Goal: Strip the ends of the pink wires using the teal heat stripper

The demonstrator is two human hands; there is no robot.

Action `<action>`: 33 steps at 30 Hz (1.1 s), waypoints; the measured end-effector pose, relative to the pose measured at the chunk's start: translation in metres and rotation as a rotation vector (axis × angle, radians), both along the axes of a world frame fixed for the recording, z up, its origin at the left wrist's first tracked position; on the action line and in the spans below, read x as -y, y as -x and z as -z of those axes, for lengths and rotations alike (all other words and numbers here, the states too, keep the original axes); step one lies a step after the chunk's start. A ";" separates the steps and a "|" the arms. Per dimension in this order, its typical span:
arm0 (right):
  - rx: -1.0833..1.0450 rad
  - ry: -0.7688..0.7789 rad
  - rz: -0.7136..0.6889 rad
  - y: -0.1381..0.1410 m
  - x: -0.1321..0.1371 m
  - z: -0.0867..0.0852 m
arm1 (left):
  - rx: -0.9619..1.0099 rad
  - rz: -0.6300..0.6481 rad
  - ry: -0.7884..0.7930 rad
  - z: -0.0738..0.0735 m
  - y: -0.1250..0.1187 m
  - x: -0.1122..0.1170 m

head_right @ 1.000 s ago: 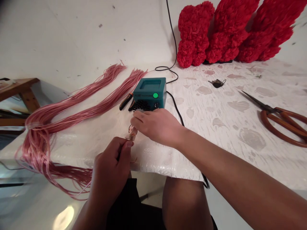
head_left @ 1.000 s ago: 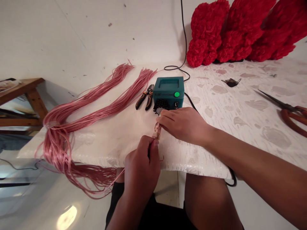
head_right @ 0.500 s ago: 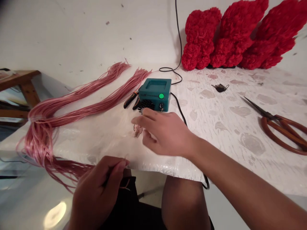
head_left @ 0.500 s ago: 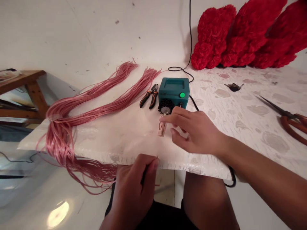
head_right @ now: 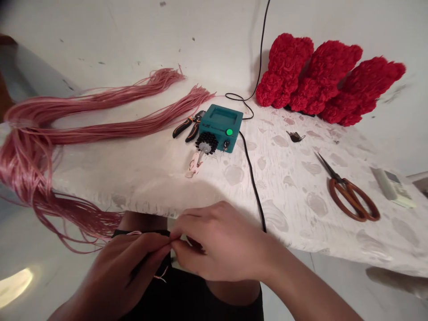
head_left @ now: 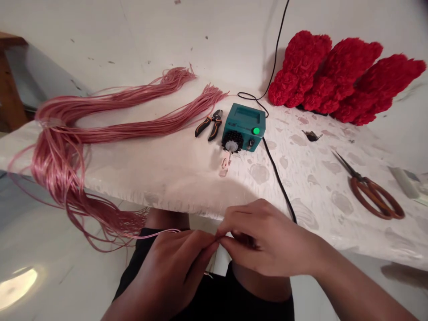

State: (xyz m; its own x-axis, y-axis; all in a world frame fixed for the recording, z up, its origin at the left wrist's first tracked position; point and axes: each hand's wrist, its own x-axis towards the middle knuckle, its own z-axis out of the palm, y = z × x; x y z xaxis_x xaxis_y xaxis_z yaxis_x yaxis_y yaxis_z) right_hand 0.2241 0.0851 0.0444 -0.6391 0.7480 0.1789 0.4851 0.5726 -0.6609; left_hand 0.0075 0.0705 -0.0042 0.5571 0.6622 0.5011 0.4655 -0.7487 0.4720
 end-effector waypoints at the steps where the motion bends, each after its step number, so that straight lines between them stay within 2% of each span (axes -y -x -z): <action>1: 0.000 0.052 0.006 0.000 0.002 0.000 | -0.004 0.014 0.004 0.000 0.002 0.001; 7: -0.064 0.407 0.031 0.003 0.009 0.005 | -0.034 0.129 0.019 0.001 0.010 0.013; 12: -0.007 0.456 -0.032 0.009 0.018 0.012 | -0.031 0.189 0.007 -0.004 0.011 0.022; 16: -0.152 0.648 -0.041 0.011 0.029 0.021 | -0.017 0.223 0.049 -0.008 0.013 0.028; 20: -0.299 0.823 0.008 0.013 0.038 0.029 | -0.041 0.227 0.064 -0.007 0.015 0.032; 23: -0.369 0.838 0.046 0.015 0.043 0.030 | -0.044 0.227 0.048 -0.005 0.014 0.033; 27: -0.394 0.777 0.062 0.014 0.047 0.029 | -0.033 0.190 0.016 -0.004 0.013 0.035; 33: -0.457 0.733 0.071 0.011 0.049 0.035 | -0.024 0.163 0.051 -0.003 0.015 0.035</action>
State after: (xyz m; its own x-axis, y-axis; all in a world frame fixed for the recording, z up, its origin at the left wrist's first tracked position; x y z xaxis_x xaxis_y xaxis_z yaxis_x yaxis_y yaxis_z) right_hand 0.2132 0.0365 0.0097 -0.5693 0.8107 -0.1364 0.1008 -0.0958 -0.9903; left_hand -0.0076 0.0356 -0.0008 0.6707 0.5861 0.4546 0.3514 -0.7908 0.5012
